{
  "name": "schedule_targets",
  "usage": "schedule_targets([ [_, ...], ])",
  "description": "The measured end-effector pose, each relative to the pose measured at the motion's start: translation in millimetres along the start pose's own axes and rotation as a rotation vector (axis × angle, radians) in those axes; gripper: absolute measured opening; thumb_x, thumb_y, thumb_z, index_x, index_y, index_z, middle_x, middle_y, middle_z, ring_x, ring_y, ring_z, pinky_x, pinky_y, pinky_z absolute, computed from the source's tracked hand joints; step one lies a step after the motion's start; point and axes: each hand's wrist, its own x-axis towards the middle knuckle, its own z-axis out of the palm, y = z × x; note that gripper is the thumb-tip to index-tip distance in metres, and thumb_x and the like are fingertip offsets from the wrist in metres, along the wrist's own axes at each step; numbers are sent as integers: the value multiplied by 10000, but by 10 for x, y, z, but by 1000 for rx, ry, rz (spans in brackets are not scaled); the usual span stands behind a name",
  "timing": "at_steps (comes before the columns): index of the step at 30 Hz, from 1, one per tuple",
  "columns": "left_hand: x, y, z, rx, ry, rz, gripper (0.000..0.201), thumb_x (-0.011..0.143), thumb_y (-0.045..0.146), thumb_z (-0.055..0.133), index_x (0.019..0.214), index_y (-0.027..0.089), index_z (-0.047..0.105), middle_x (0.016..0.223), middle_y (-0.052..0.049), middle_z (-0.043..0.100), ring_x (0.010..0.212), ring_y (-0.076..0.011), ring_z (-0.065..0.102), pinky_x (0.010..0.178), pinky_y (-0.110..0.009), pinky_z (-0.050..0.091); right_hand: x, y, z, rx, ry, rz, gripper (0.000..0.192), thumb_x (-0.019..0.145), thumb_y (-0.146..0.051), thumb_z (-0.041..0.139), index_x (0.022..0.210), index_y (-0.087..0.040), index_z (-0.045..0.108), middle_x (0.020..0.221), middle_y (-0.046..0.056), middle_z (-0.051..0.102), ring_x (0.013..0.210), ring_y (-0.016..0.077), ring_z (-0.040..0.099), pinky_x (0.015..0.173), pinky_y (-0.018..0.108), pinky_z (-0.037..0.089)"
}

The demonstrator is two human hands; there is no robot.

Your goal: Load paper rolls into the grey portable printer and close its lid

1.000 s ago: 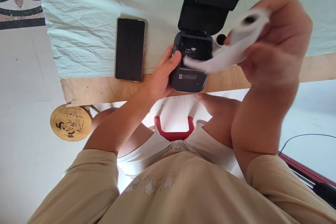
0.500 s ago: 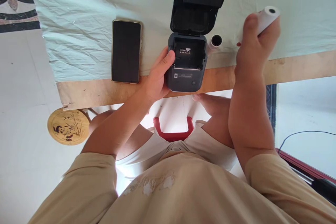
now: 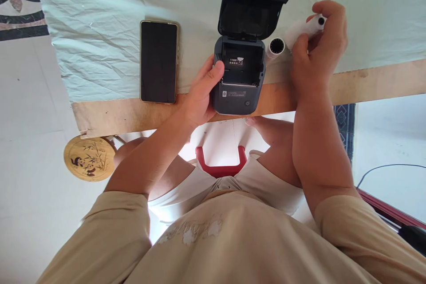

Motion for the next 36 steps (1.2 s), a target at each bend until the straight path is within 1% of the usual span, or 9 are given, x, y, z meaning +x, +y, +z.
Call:
schedule_targets([
  [5, 8, 4, -14, -1, -28, -13, 202, 827, 358, 433, 915, 244, 575, 960, -1, 640, 1163, -200, 487, 935, -362, 443, -20, 37, -9, -51, -55, -17, 543, 659, 19, 412, 1115, -275, 443, 982, 25, 556, 844, 145, 488, 717, 293, 371],
  [8, 14, 10, -38, -18, -42, -24, 172, 823, 346, 446, 922, 272, 566, 957, 10, 646, 1181, -200, 464, 951, -368, 433, -41, -84, -86, 11, 55, -62, 567, 645, 21, 433, 1125, -281, 453, 1072, 43, 516, 981, 190, 472, 773, 327, 370],
  [11, 12, 10, -48, -10, -37, -14, 179, 817, 360, 458, 936, 263, 551, 952, 1, 637, 1142, -192, 503, 922, -358, 453, -58, -211, -143, 78, 194, -55, 420, 707, -49, 421, 1046, -287, 488, 1007, 49, 490, 951, 213, 447, 741, 348, 356],
  [16, 2, 10, -7, 6, 0, -7, 212, 814, 371, 456, 960, 237, 530, 930, -9, 621, 1111, -189, 534, 866, -334, 477, -103, -296, -107, 93, 236, -42, 413, 692, -28, 377, 999, -282, 485, 956, 44, 471, 859, 176, 459, 615, 297, 332],
  [23, 7, 11, -4, 0, 0, -13, 196, 814, 369, 448, 931, 257, 557, 964, 2, 635, 1182, -210, 474, 916, -342, 453, -230, -439, 11, 36, -210, 3, 493, 683, -109, 480, 1129, -309, 417, 1078, 43, 439, 649, 103, 424, 536, 258, 383],
  [27, 7, 14, -14, -30, -23, -40, 156, 817, 336, 455, 913, 284, 565, 1006, 6, 644, 1189, -199, 459, 970, -326, 418, -224, -461, 67, 0, -236, 34, 322, 785, -213, 468, 1091, -314, 456, 1035, 43, 447, 766, 115, 459, 697, 274, 450],
  [30, 4, 1, -17, -65, -10, -21, 189, 811, 343, 472, 949, 243, 555, 1012, -13, 638, 1171, -201, 479, 972, -340, 414, -217, -462, 71, 33, -216, 8, 334, 773, -177, 478, 1079, -312, 491, 954, 34, 478, 877, 129, 475, 837, 308, 433],
  [33, 3, -17, -32, -85, -1, -8, 241, 808, 381, 471, 969, 215, 539, 1021, -25, 620, 1123, -200, 519, 935, -356, 437, -229, -466, 66, 232, -151, 29, 504, 699, -120, 489, 1147, -342, 428, 1097, 15, 483, 993, 162, 470, 778, 318, 461],
  [36, 5, -18, -51, -83, 6, -23, 283, 814, 415, 442, 971, 199, 536, 1017, -34, 609, 1071, -200, 547, 909, -362, 445, -227, -487, 64, 616, -134, 256, 543, 687, -124, 404, 1161, -380, 339, 1085, -11, 486, 919, 153, 547, 639, 296, 488],
])
